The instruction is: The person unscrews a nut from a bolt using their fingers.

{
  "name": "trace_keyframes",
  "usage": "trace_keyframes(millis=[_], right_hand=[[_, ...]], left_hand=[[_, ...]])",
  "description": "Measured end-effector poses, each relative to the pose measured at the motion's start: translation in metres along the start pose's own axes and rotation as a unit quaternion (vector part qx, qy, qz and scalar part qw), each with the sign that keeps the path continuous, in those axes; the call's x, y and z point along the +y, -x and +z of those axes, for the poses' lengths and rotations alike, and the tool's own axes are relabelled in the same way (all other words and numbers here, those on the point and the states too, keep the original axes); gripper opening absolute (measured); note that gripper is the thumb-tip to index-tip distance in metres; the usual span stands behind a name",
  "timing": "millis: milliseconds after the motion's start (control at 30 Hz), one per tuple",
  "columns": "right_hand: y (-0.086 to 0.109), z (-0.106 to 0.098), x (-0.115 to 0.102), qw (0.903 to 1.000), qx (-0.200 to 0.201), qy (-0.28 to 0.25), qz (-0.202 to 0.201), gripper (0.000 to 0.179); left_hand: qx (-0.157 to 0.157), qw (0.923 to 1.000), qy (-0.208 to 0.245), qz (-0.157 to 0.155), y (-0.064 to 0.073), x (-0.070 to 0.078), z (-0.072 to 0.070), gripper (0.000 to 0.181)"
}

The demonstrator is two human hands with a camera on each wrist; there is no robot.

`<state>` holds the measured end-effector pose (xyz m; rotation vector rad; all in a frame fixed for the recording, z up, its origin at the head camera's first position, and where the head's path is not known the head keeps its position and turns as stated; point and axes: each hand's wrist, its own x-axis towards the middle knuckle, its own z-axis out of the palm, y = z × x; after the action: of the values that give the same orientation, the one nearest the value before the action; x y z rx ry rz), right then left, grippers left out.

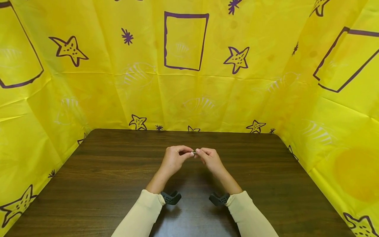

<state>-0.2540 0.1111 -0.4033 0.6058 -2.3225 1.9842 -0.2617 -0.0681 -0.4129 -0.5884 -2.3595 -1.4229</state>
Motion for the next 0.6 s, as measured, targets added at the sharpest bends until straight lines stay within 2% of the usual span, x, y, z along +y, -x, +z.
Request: trace_keyframes(millis=[267, 600], right_hand=[[0.0003, -0.0011, -0.0003, 0.9998, -0.015, -0.010, 0.008, 0.031], [0.0002, -0.0014, 0.0004, 0.9998, -0.020, -0.004, 0.001, 0.027]], left_hand=[[-0.012, 0.9998, -0.011, -0.009, -0.0001, -0.0002, 0.0001, 0.009], [-0.024, 0.9995, -0.021, -0.003, -0.0003, -0.0006, -0.0020, 0.010]])
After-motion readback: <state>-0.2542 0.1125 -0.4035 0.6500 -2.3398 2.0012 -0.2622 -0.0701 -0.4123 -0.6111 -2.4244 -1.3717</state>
